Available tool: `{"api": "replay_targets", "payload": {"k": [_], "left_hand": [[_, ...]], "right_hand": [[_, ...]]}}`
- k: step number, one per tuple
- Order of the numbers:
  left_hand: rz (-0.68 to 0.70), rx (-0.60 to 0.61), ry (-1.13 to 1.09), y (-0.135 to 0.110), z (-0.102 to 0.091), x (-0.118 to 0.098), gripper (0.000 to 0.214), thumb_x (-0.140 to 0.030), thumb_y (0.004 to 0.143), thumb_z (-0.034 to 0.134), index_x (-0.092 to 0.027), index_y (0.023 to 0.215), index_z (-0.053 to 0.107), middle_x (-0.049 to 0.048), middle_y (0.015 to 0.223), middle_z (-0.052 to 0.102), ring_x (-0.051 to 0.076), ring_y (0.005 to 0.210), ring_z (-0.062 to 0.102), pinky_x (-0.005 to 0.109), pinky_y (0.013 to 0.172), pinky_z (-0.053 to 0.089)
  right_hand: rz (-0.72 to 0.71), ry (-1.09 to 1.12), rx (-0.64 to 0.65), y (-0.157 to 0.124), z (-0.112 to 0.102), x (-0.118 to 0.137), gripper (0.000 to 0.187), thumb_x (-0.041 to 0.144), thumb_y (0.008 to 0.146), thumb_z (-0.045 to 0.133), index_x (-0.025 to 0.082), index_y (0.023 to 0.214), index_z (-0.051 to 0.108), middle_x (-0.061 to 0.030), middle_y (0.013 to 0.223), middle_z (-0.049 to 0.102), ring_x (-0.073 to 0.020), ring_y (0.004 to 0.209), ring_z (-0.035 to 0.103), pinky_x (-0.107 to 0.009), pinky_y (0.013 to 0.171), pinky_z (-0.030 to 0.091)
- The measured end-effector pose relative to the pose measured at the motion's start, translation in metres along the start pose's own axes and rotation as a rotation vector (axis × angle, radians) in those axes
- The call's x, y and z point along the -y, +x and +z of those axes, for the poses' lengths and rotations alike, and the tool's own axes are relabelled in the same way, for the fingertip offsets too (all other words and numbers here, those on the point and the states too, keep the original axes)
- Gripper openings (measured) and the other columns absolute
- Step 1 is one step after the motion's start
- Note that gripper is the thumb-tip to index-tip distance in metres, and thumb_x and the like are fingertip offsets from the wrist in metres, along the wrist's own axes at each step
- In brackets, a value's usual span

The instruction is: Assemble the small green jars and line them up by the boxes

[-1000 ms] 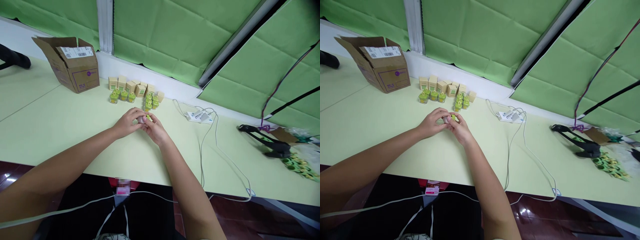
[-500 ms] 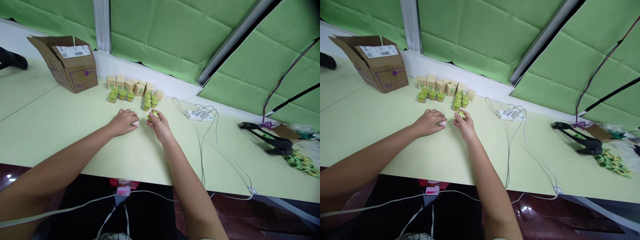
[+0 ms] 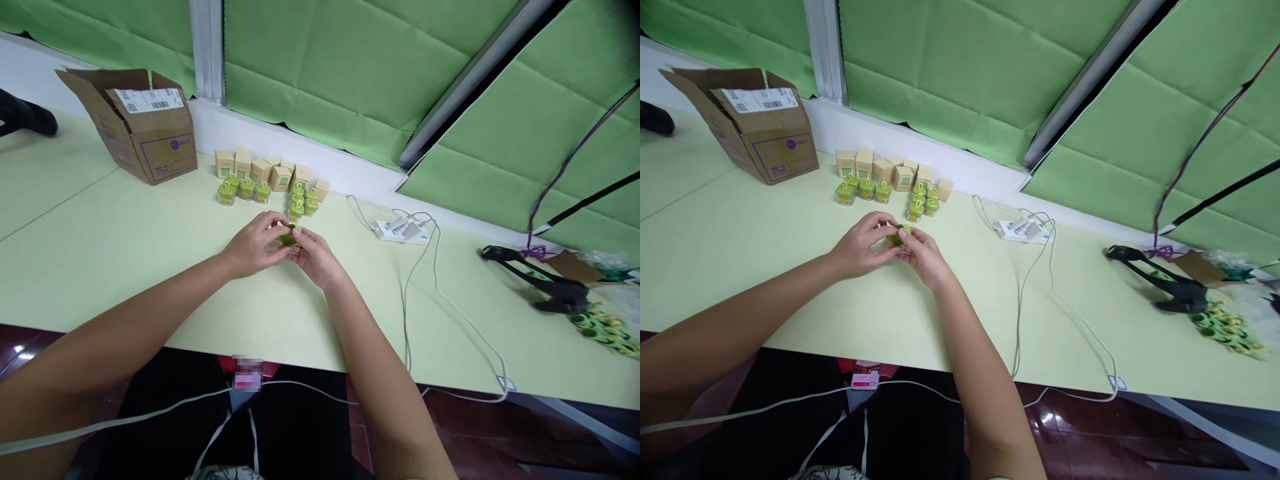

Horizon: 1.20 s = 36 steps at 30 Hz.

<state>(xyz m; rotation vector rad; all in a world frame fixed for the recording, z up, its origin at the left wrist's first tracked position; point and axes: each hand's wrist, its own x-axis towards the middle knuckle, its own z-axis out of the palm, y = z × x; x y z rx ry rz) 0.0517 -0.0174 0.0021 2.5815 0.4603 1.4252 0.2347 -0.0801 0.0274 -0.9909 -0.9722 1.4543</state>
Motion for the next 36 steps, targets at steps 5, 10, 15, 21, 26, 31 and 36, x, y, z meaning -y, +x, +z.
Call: {"api": "replay_targets", "payload": {"k": [5, 10, 15, 21, 26, 31, 36], "left_hand": [[0.022, 0.0, -0.04, 0.002, 0.0, -0.002, 0.021, -0.014, 0.101, 0.054, -0.02, 0.104, 0.073, 0.0104, 0.108, 0.064, 0.021, 0.097, 0.064, 0.036, 0.085, 0.057], [-0.053, -0.003, -0.026, 0.001, 0.002, 0.002, 0.021, -0.022, 0.102, 0.061, -0.02, 0.087, 0.076, 0.005, 0.095, 0.064, 0.016, 0.083, 0.062, 0.031, 0.074, 0.051], [-0.118, 0.005, -0.058, 0.0, 0.002, 0.002, 0.017, -0.02, 0.099, 0.063, -0.019, 0.087, 0.075, 0.0035, 0.095, 0.062, 0.014, 0.08, 0.063, 0.028, 0.073, 0.051], [-0.053, 0.049, 0.024, 0.001, -0.004, 0.0, 0.013, -0.017, 0.099, 0.059, -0.018, 0.09, 0.069, 0.0037, 0.096, 0.06, 0.012, 0.073, 0.057, 0.027, 0.069, 0.049], [-0.035, 0.041, 0.077, 0.002, -0.005, 0.0, 0.018, -0.015, 0.101, 0.056, -0.019, 0.09, 0.068, 0.0036, 0.095, 0.06, 0.013, 0.075, 0.058, 0.028, 0.069, 0.048], [-0.023, 0.023, 0.065, 0.001, -0.003, 0.001, 0.018, -0.01, 0.098, 0.055, -0.019, 0.086, 0.066, 0.0033, 0.092, 0.059, 0.014, 0.077, 0.057, 0.027, 0.064, 0.045], [-0.005, -0.008, -0.016, 0.002, -0.001, -0.002, 0.02, -0.007, 0.096, 0.053, -0.019, 0.085, 0.064, 0.0033, 0.092, 0.058, 0.014, 0.075, 0.055, 0.028, 0.064, 0.046]], "right_hand": [[0.01, -0.026, 0.029, 0.0, 0.002, -0.003, 0.049, 0.053, 0.068, 0.098, 0.02, 0.097, 0.076, 0.0008, 0.087, 0.072, -0.0116, 0.076, 0.065, -0.025, 0.073, 0.056], [0.003, -0.055, 0.05, 0.001, 0.004, -0.007, 0.05, 0.057, 0.07, 0.096, 0.02, 0.095, 0.075, 0.001, 0.084, 0.068, -0.0117, 0.077, 0.062, -0.026, 0.075, 0.055], [-0.052, -0.099, 0.06, 0.002, 0.008, -0.013, 0.05, 0.063, 0.074, 0.09, 0.021, 0.095, 0.072, -0.0006, 0.09, 0.068, -0.0127, 0.078, 0.06, -0.028, 0.075, 0.053], [-0.124, -0.199, 0.068, -0.001, 0.011, -0.012, 0.047, 0.065, 0.08, 0.084, 0.022, 0.095, 0.072, -0.0011, 0.094, 0.067, -0.0143, 0.086, 0.06, -0.028, 0.077, 0.053], [-0.141, -0.241, 0.059, 0.0, 0.01, -0.012, 0.05, 0.067, 0.079, 0.085, 0.022, 0.096, 0.071, -0.0013, 0.095, 0.067, -0.0161, 0.09, 0.064, -0.029, 0.076, 0.053], [-0.151, -0.276, 0.033, 0.001, 0.011, -0.012, 0.058, 0.068, 0.076, 0.087, 0.022, 0.108, 0.072, -0.0012, 0.091, 0.067, -0.016, 0.085, 0.064, -0.03, 0.073, 0.053], [-0.154, -0.273, 0.012, -0.001, 0.012, -0.008, 0.06, 0.067, 0.072, 0.09, 0.022, 0.108, 0.071, 0.0001, 0.084, 0.067, -0.015, 0.077, 0.06, -0.031, 0.072, 0.053]]}}
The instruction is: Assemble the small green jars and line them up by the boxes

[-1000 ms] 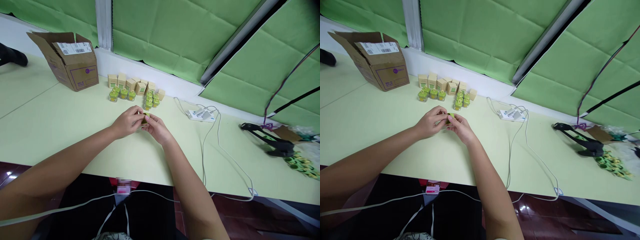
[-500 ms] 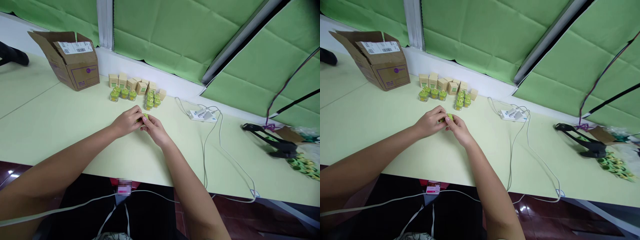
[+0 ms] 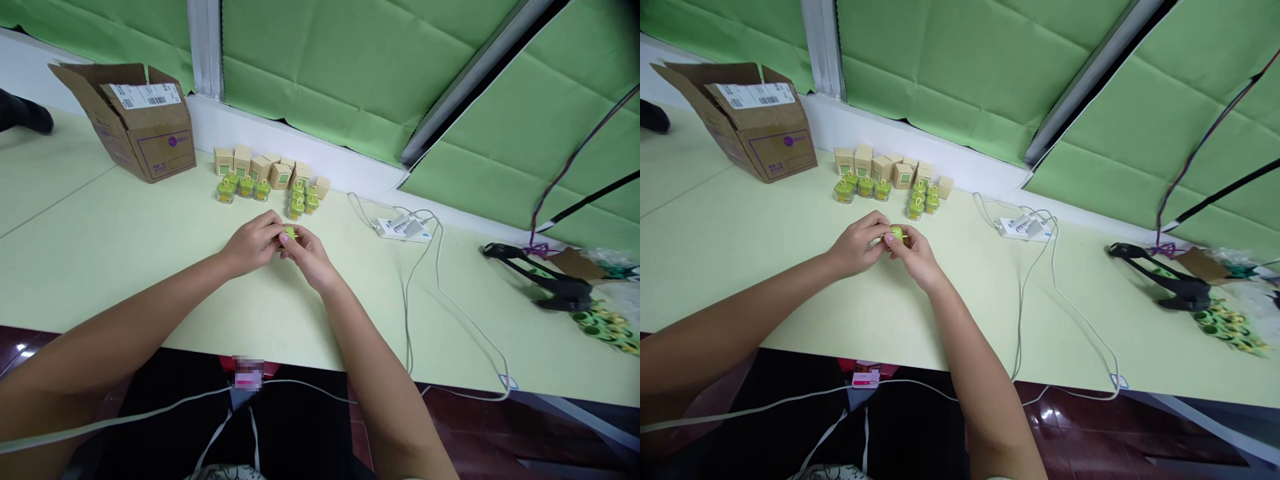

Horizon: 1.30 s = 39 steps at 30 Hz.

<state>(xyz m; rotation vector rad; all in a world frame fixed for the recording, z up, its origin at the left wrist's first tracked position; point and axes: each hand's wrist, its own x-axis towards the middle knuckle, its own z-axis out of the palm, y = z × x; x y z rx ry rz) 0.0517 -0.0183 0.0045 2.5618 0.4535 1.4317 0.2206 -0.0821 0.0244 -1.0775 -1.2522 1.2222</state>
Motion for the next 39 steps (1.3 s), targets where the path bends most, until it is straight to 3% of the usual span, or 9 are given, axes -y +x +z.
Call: {"api": "replay_targets", "payload": {"k": [9, 13, 18, 21, 26, 31, 35, 39], "left_hand": [[-0.13, -0.01, -0.099, 0.001, -0.003, 0.002, 0.007, -0.018, 0.096, 0.063, -0.021, 0.096, 0.07, 0.0057, 0.098, 0.06, 0.017, 0.087, 0.061, 0.026, 0.058, 0.046], [-0.189, 0.038, -0.143, 0.002, -0.008, 0.002, 0.004, -0.022, 0.096, 0.065, -0.021, 0.094, 0.068, 0.0064, 0.102, 0.059, 0.018, 0.089, 0.061, 0.028, 0.061, 0.049], [-0.274, 0.137, -0.164, 0.002, -0.015, 0.003, 0.004, -0.023, 0.098, 0.062, -0.021, 0.095, 0.064, 0.0108, 0.134, 0.066, 0.025, 0.123, 0.066, 0.036, 0.088, 0.057], [-0.318, 0.229, -0.151, 0.001, -0.017, 0.005, 0.005, -0.026, 0.099, 0.061, -0.022, 0.097, 0.061, 0.0079, 0.132, 0.072, 0.025, 0.121, 0.069, 0.039, 0.096, 0.055], [-0.209, 0.322, -0.017, 0.002, -0.019, 0.008, 0.007, -0.028, 0.095, 0.062, -0.023, 0.099, 0.063, 0.0049, 0.11, 0.076, 0.024, 0.103, 0.071, 0.039, 0.092, 0.052], [-0.069, 0.535, 0.109, 0.001, -0.021, 0.013, 0.013, -0.018, 0.083, 0.064, -0.024, 0.094, 0.067, 0.0034, 0.09, 0.074, 0.024, 0.088, 0.067, 0.04, 0.088, 0.049], [0.03, 0.587, 0.105, -0.002, -0.017, 0.015, 0.012, -0.013, 0.08, 0.062, -0.023, 0.081, 0.068, 0.0038, 0.095, 0.078, 0.025, 0.095, 0.067, 0.041, 0.088, 0.047], [0.038, 0.609, 0.096, -0.002, -0.017, 0.015, 0.013, -0.013, 0.083, 0.062, -0.022, 0.076, 0.069, 0.0053, 0.106, 0.076, 0.025, 0.101, 0.066, 0.041, 0.09, 0.049]], "right_hand": [[0.02, 0.014, -0.056, -0.002, -0.008, 0.004, 0.058, 0.062, 0.067, 0.094, 0.023, 0.105, 0.072, -0.0003, 0.091, 0.07, -0.015, 0.083, 0.062, -0.031, 0.078, 0.054], [0.044, 0.096, -0.187, 0.004, -0.018, 0.001, 0.06, 0.061, 0.063, 0.095, 0.023, 0.103, 0.07, -0.001, 0.095, 0.071, -0.0139, 0.082, 0.063, -0.03, 0.079, 0.055], [0.099, 0.214, -0.356, 0.012, -0.038, -0.001, 0.054, 0.057, 0.062, 0.095, 0.024, 0.093, 0.065, 0.0, 0.091, 0.067, -0.014, 0.081, 0.065, -0.027, 0.071, 0.054], [0.136, 0.214, -0.37, 0.014, -0.043, -0.003, 0.051, 0.056, 0.064, 0.092, 0.024, 0.09, 0.063, 0.0001, 0.09, 0.066, -0.0143, 0.08, 0.066, -0.026, 0.069, 0.053], [0.154, 0.111, -0.344, 0.014, -0.041, -0.009, 0.053, 0.061, 0.066, 0.09, 0.024, 0.094, 0.065, -0.001, 0.096, 0.068, -0.0142, 0.08, 0.065, -0.026, 0.067, 0.052], [0.194, -0.037, -0.352, 0.014, -0.04, -0.012, 0.055, 0.063, 0.066, 0.091, 0.022, 0.096, 0.069, -0.0011, 0.092, 0.068, -0.0128, 0.074, 0.059, -0.026, 0.063, 0.047], [0.238, 0.056, -0.275, 0.013, -0.037, -0.013, 0.048, 0.058, 0.069, 0.092, 0.022, 0.086, 0.066, -0.0001, 0.083, 0.065, -0.013, 0.07, 0.058, -0.027, 0.061, 0.047], [0.307, 0.108, -0.258, 0.014, -0.036, -0.014, 0.04, 0.053, 0.078, 0.088, 0.022, 0.085, 0.064, -0.0002, 0.079, 0.065, -0.0131, 0.067, 0.059, -0.026, 0.058, 0.046]]}}
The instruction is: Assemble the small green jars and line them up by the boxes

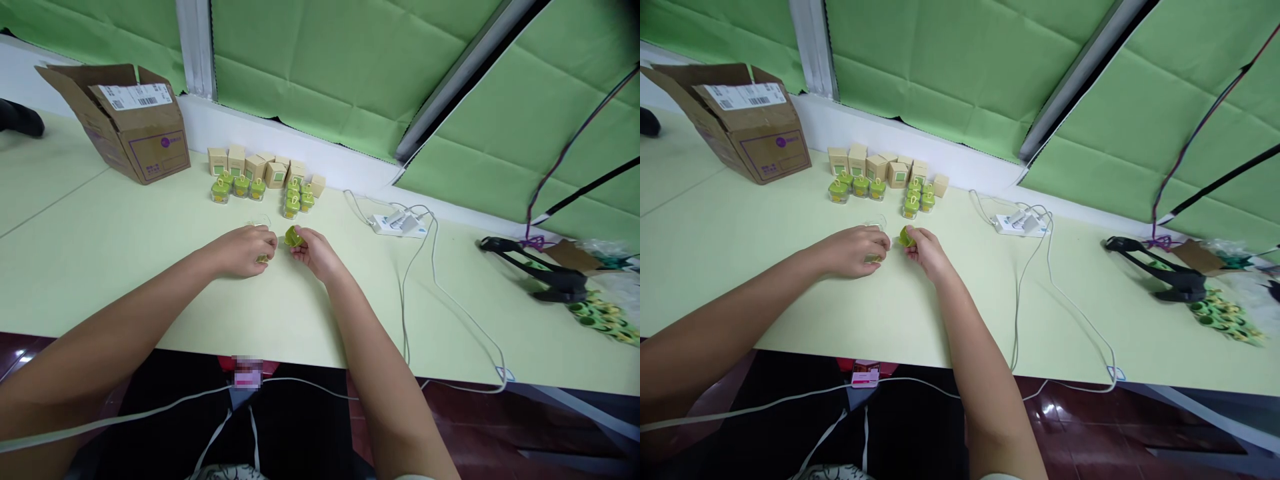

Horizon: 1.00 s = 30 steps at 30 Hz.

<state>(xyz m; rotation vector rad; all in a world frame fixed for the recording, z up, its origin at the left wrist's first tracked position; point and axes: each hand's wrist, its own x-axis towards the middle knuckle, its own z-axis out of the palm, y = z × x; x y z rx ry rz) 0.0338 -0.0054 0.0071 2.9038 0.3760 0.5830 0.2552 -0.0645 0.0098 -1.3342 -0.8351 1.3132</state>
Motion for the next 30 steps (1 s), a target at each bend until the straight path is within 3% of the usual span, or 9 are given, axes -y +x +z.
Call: {"api": "replay_targets", "payload": {"k": [8, 11, 14, 18, 21, 25, 30], "left_hand": [[-0.156, -0.137, -0.076, -0.003, -0.008, 0.004, 0.016, -0.023, 0.094, 0.057, -0.023, 0.102, 0.072, 0.0068, 0.111, 0.074, 0.024, 0.103, 0.068, 0.035, 0.078, 0.049], [-0.28, -0.249, -0.046, -0.002, -0.009, 0.01, 0.007, -0.029, 0.095, 0.06, -0.023, 0.093, 0.064, 0.0033, 0.092, 0.07, 0.02, 0.079, 0.064, 0.032, 0.064, 0.04], [-0.415, -0.392, -0.06, -0.001, -0.008, 0.016, 0.023, -0.036, 0.091, 0.068, -0.023, 0.081, 0.052, -0.0007, 0.073, 0.06, 0.016, 0.06, 0.049, 0.031, 0.057, 0.03], [-0.533, -0.591, -0.069, -0.001, -0.008, 0.022, 0.045, -0.037, 0.085, 0.073, -0.023, 0.068, 0.034, -0.0057, 0.057, 0.035, 0.012, 0.054, 0.031, 0.031, 0.057, 0.026], [-0.544, -0.711, -0.107, 0.0, -0.007, 0.025, 0.054, -0.036, 0.089, 0.067, -0.022, 0.061, 0.023, -0.0063, 0.055, 0.018, 0.011, 0.054, 0.019, 0.032, 0.058, 0.025], [-0.515, -0.709, -0.185, 0.0, -0.003, 0.026, 0.056, -0.036, 0.093, 0.06, -0.022, 0.059, 0.018, -0.0058, 0.056, 0.014, 0.011, 0.055, 0.015, 0.032, 0.057, 0.025], [-0.521, -0.673, -0.171, -0.002, 0.001, 0.031, 0.052, -0.036, 0.091, 0.062, -0.022, 0.059, 0.022, -0.006, 0.055, 0.019, 0.011, 0.055, 0.019, 0.031, 0.058, 0.026]], "right_hand": [[0.121, -0.03, 0.008, 0.003, -0.001, 0.001, 0.02, 0.035, 0.096, 0.068, 0.018, 0.086, 0.065, -0.0059, 0.075, 0.07, -0.0142, 0.058, 0.058, -0.028, 0.053, 0.046], [0.082, -0.115, -0.041, 0.005, -0.002, -0.002, 0.017, 0.032, 0.094, 0.07, 0.02, 0.085, 0.061, -0.0037, 0.072, 0.067, -0.0149, 0.055, 0.059, -0.028, 0.05, 0.042], [0.043, -0.222, -0.138, 0.008, -0.003, -0.006, 0.018, 0.034, 0.092, 0.072, 0.023, 0.087, 0.058, -0.0006, 0.073, 0.064, -0.0156, 0.054, 0.059, -0.028, 0.048, 0.039], [-0.097, -0.423, -0.272, 0.009, -0.008, -0.007, 0.022, 0.036, 0.091, 0.072, 0.025, 0.081, 0.056, 0.0027, 0.072, 0.059, -0.0132, 0.055, 0.052, -0.028, 0.051, 0.036], [-0.198, -0.464, -0.415, 0.008, -0.009, -0.002, 0.042, 0.032, 0.082, 0.079, 0.026, 0.067, 0.04, 0.0076, 0.061, 0.043, -0.0107, 0.055, 0.035, -0.028, 0.053, 0.029], [-0.198, -0.281, -0.536, 0.007, -0.005, -0.001, 0.053, 0.02, 0.079, 0.07, 0.028, 0.064, 0.019, 0.0099, 0.058, 0.017, -0.0101, 0.055, 0.016, -0.03, 0.053, 0.018], [-0.267, -0.482, -0.401, 0.01, -0.003, -0.013, 0.046, 0.024, 0.08, 0.066, 0.027, 0.062, 0.023, 0.0085, 0.058, 0.023, -0.0111, 0.056, 0.021, -0.031, 0.055, 0.023]]}}
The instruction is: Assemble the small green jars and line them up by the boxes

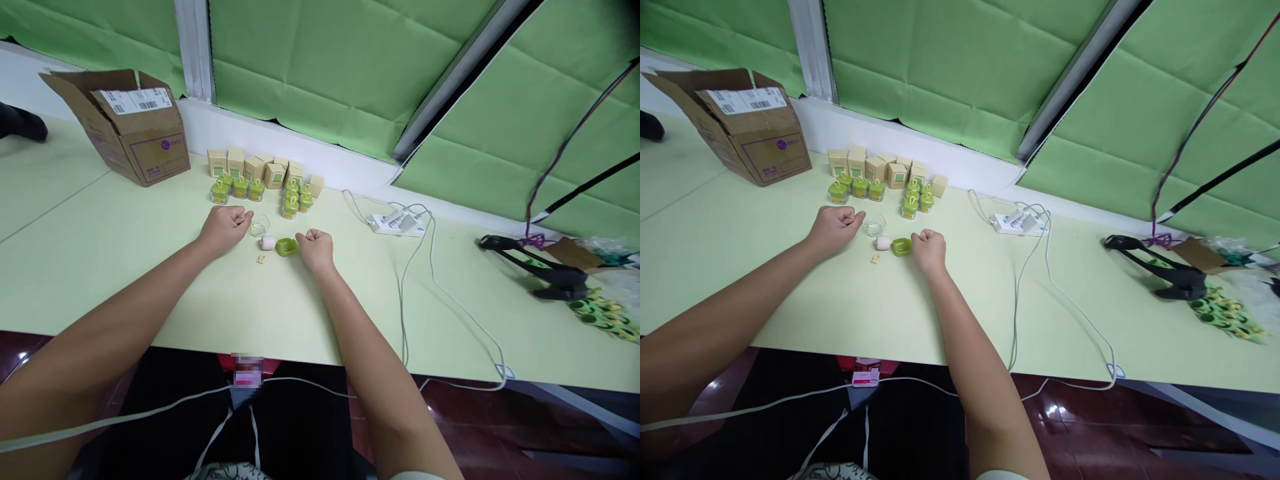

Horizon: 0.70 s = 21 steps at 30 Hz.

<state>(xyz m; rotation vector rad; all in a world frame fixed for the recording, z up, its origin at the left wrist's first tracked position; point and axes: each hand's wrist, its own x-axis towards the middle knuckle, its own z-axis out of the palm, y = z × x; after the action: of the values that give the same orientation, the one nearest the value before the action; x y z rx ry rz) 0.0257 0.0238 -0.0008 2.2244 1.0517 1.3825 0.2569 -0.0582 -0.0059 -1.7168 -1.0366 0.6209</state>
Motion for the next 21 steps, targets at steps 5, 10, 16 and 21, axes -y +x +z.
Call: {"api": "replay_targets", "payload": {"k": [5, 10, 16, 21], "left_hand": [[-0.163, -0.008, -0.008, 0.005, -0.002, 0.004, 0.032, -0.036, 0.088, 0.067, -0.023, 0.071, 0.043, -0.0049, 0.061, 0.045, 0.012, 0.058, 0.039, 0.028, 0.061, 0.034], [-0.216, -0.015, -0.05, 0.007, -0.001, 0.006, 0.022, -0.035, 0.089, 0.069, -0.022, 0.082, 0.052, -0.002, 0.074, 0.059, 0.014, 0.067, 0.051, 0.028, 0.067, 0.041], [-0.189, -0.027, -0.055, 0.008, 0.002, 0.014, 0.019, -0.029, 0.09, 0.064, -0.021, 0.107, 0.06, 0.001, 0.09, 0.067, 0.014, 0.07, 0.056, 0.029, 0.071, 0.047], [-0.137, -0.028, -0.035, 0.008, 0.002, 0.017, 0.006, -0.023, 0.085, 0.062, -0.02, 0.09, 0.062, 0.0032, 0.094, 0.068, 0.015, 0.075, 0.058, 0.029, 0.07, 0.047]], "right_hand": [[-0.083, -0.112, 0.03, 0.002, -0.004, -0.004, 0.033, 0.041, 0.084, 0.07, 0.026, 0.069, 0.044, 0.0074, 0.064, 0.046, -0.0127, 0.061, 0.04, -0.03, 0.062, 0.035], [-0.088, -0.147, 0.1, 0.002, -0.006, -0.001, 0.028, 0.049, 0.085, 0.069, 0.024, 0.077, 0.056, 0.0047, 0.071, 0.059, -0.0145, 0.067, 0.052, -0.03, 0.068, 0.041], [-0.105, -0.227, 0.169, -0.002, -0.006, 0.003, 0.027, 0.049, 0.082, 0.071, 0.023, 0.082, 0.064, 0.0017, 0.082, 0.067, -0.016, 0.074, 0.058, -0.031, 0.071, 0.045], [-0.116, -0.293, 0.188, -0.003, -0.005, 0.003, 0.018, 0.04, 0.081, 0.071, 0.023, 0.083, 0.064, 0.0015, 0.084, 0.069, -0.0157, 0.075, 0.059, -0.031, 0.073, 0.046]]}}
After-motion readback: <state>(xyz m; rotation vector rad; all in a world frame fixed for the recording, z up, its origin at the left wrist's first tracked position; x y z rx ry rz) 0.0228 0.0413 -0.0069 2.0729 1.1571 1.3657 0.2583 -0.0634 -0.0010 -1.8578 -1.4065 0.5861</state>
